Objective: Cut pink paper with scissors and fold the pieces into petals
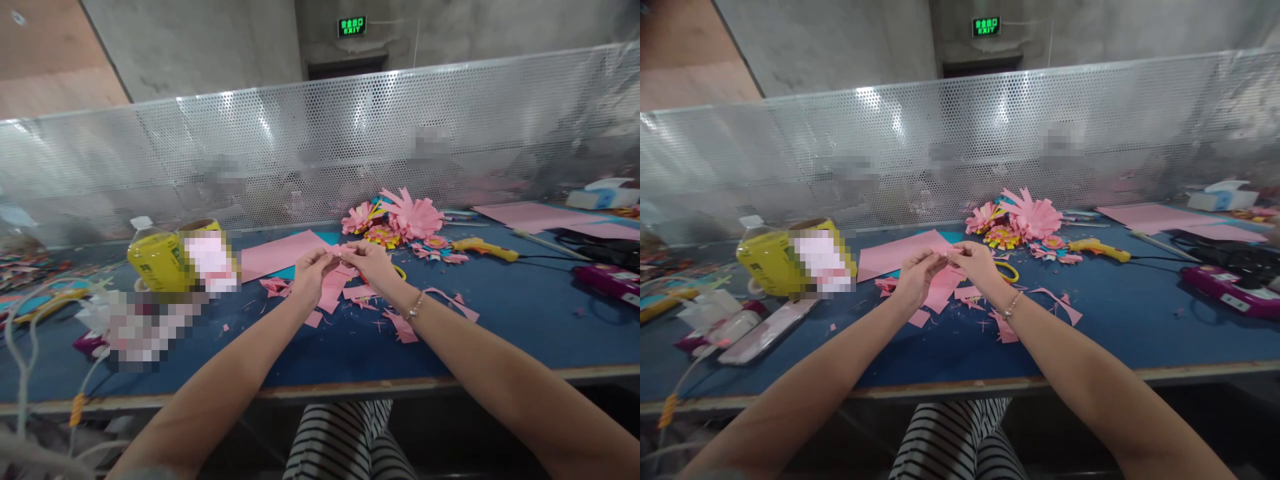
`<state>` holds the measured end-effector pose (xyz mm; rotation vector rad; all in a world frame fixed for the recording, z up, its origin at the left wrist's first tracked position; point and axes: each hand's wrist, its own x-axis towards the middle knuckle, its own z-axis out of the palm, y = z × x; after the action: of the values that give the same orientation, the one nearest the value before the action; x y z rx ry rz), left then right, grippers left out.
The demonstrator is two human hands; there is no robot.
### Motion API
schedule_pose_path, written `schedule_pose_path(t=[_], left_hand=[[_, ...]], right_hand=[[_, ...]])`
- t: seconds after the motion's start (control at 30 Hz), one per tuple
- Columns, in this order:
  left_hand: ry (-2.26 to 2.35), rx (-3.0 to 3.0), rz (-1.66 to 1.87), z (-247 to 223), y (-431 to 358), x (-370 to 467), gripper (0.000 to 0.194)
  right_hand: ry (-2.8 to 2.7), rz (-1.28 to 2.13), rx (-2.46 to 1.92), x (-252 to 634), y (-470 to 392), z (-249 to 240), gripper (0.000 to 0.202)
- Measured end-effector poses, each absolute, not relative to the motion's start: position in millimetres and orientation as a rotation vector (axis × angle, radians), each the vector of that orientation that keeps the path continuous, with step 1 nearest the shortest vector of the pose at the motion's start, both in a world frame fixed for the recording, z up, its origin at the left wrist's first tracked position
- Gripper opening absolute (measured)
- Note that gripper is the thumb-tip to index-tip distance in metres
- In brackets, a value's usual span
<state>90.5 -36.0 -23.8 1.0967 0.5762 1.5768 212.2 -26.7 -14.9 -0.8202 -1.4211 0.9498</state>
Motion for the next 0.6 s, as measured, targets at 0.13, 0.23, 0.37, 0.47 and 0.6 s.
schedule_pose_path(t=[0.13,0.23,0.37,0.47,0.6], left_hand=[[0.587,1.062,1.562,-23.4,-35.3,89.4,0.013],[0.614,1.123,1.569,-22.7,-35.8,89.2,0.018],[0.675,1.226,1.575,-24.1,-35.7,89.5,0.023],[0.732,1.334,1.575,-26.1,-33.7,88.5,0.024],[0.721,1.319,1.596,-26.6,-30.2,86.5,0.026]], right_hand=[[-1.471,0.939,-0.824,213.8,-26.6,-13.7,0.023],[-1.508,0.916,-0.842,214.9,-26.5,-12.8,0.023],[-1.488,0.915,-0.874,215.0,-25.2,-12.9,0.023],[-1.491,0.94,-0.865,214.3,-25.0,-13.9,0.023],[-1.484,1.015,-0.776,212.0,-27.3,-14.9,0.024]])
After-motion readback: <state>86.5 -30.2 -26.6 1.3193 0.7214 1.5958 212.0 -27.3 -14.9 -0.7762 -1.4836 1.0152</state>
